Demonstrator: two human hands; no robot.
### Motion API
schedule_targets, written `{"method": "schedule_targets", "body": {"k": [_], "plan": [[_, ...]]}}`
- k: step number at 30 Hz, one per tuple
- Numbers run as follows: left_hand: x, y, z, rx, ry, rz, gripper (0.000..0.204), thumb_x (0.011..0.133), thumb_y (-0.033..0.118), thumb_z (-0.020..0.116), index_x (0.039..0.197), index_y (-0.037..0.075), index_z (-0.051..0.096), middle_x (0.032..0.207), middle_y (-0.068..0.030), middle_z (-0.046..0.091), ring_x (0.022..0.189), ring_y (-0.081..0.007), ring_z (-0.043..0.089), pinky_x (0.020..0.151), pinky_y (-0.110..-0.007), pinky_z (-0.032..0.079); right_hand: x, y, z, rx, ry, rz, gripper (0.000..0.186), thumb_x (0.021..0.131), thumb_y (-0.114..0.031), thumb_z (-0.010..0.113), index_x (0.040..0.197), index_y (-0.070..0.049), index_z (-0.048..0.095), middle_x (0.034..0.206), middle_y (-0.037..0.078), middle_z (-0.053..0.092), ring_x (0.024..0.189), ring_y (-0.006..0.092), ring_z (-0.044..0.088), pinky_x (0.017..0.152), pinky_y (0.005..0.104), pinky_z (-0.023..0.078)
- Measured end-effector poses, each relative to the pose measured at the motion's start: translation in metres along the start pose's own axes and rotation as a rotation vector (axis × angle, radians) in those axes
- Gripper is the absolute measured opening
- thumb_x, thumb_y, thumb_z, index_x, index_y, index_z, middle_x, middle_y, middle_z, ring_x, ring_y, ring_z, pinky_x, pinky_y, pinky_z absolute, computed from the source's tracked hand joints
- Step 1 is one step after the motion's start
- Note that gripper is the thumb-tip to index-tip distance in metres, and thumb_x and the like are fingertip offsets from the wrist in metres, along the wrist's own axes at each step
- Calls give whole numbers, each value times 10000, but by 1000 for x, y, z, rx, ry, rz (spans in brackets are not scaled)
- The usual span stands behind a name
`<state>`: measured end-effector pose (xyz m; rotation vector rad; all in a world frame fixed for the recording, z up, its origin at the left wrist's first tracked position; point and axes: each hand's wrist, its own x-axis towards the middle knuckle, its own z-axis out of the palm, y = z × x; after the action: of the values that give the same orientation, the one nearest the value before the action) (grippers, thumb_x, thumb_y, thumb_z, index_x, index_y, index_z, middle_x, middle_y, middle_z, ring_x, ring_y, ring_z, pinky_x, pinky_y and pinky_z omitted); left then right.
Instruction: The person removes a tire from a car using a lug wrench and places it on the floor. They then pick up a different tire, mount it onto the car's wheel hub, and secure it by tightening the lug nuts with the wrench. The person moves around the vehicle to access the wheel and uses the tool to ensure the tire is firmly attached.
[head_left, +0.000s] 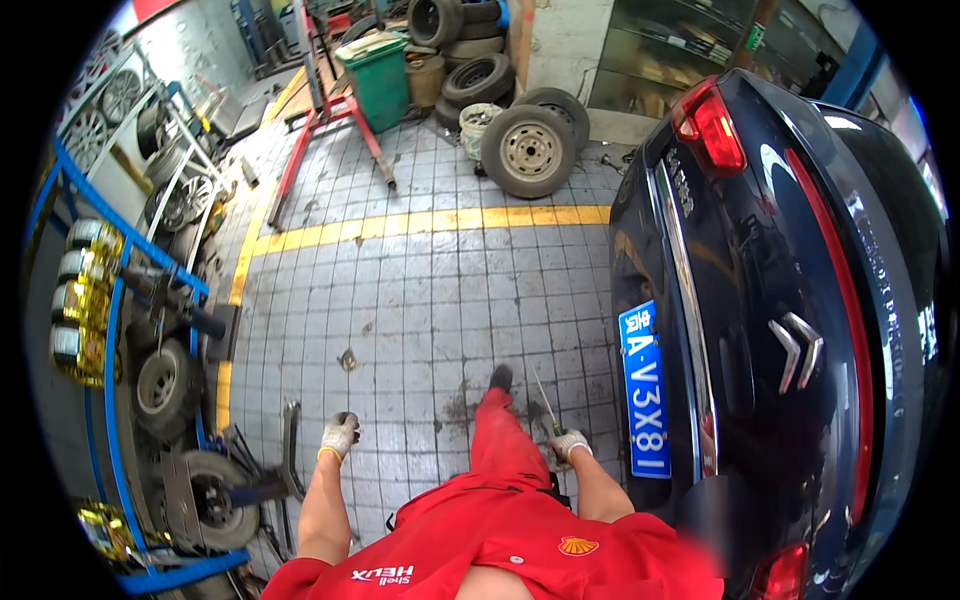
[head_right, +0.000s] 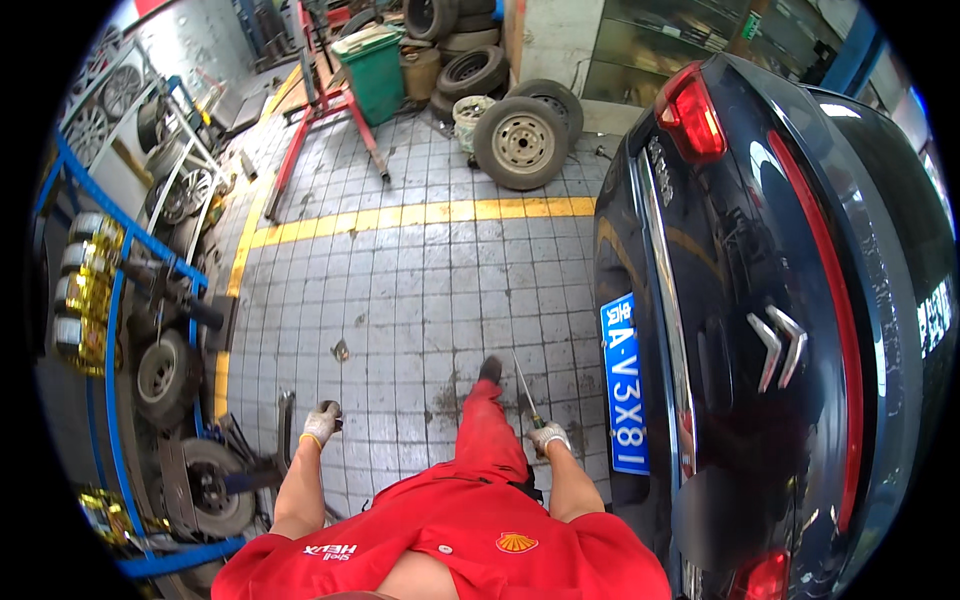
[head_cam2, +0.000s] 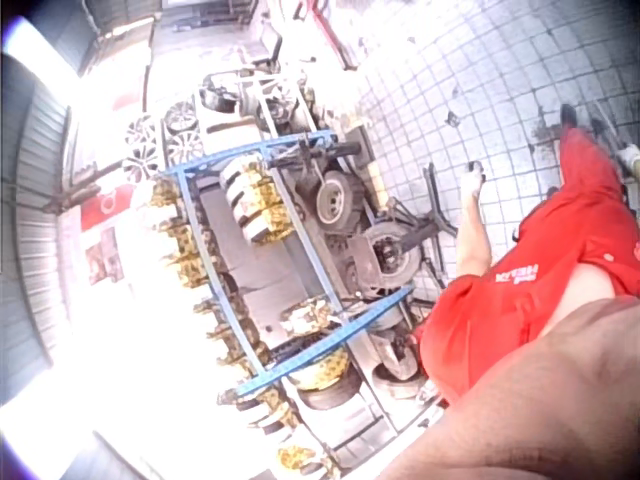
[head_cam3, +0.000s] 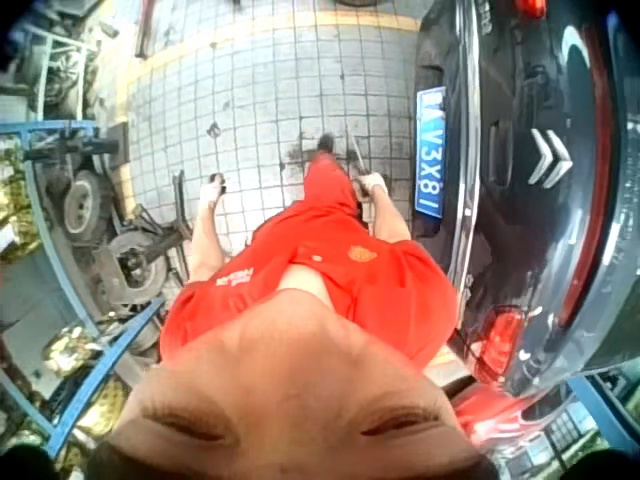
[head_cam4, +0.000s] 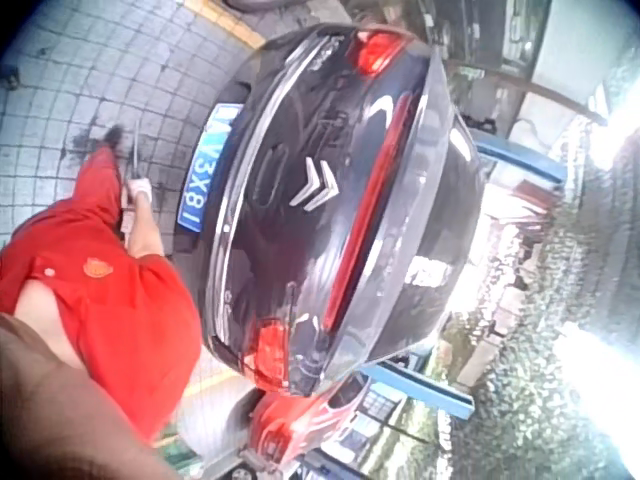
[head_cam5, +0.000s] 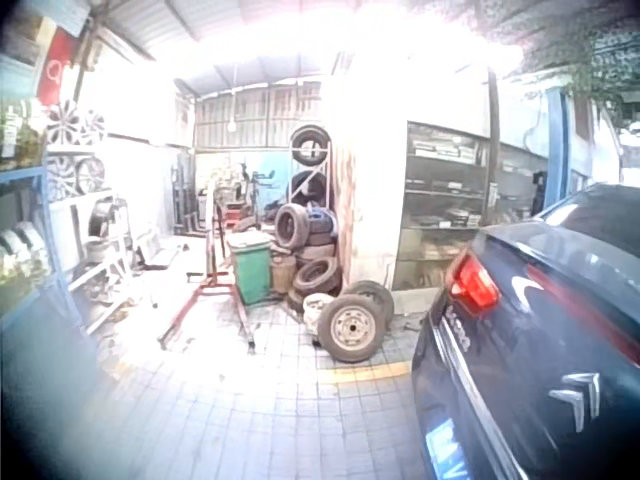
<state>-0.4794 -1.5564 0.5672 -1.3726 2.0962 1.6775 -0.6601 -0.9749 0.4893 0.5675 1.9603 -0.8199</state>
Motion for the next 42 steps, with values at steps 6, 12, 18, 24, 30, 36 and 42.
{"method": "schedule_targets", "body": {"k": [6,12,18,24,30,36,42], "plan": [[137,154,64,72,-52,-38,516,1061,351,616,1418,-21,603,1079,-139,733,812,-231,714,731,-387,627,158,-54,-59,-466,-48,-52,394,920,-389,783,1071,-26,805,959,115,797,812,285,739,778,475,599],[207,214,156,167,-316,-330,454,1033,287,636,1368,-17,596,1149,-154,727,882,-299,747,715,-446,659,250,-248,-173,-257,-111,-14,347,961,-362,740,949,-16,757,863,138,743,682,258,673,663,479,551],[339,303,227,620,-706,-194,433,1007,302,622,1313,-4,645,1122,-151,742,881,-305,754,741,-432,668,280,-453,-278,416,-98,-165,361,911,-381,769,905,-27,699,775,114,700,599,238,648,561,466,512],[544,493,342,318,-423,-334,453,1019,284,604,1365,-9,605,1112,-174,733,876,-330,736,731,-460,647,349,-605,-395,173,-27,-95,342,863,-355,779,879,-20,714,756,103,706,621,237,677,566,461,578],[707,757,472,377,-475,-71,412,1047,299,591,1313,-13,637,1052,-168,730,737,-280,713,655,-419,625,452,-672,-498,231,170,26,393,895,-381,748,917,10,722,755,124,705,623,261,690,574,457,600],[785,975,647,397,-495,122,401,1043,310,607,1303,9,662,973,-118,718,660,-209,666,602,-368,586,537,-687,-597,493,521,-5,431,919,-412,747,1100,-21,741,822,148,727,628,280,692,587,467,563],[829,1046,806,397,-629,129,354,1099,333,583,1297,58,684,943,-101,726,661,-239,676,597,-407,580,621,-678,-746,792,547,217,359,951,-350,739,1083,-17,762,898,156,767,688,283,737,584,487,562]]}}
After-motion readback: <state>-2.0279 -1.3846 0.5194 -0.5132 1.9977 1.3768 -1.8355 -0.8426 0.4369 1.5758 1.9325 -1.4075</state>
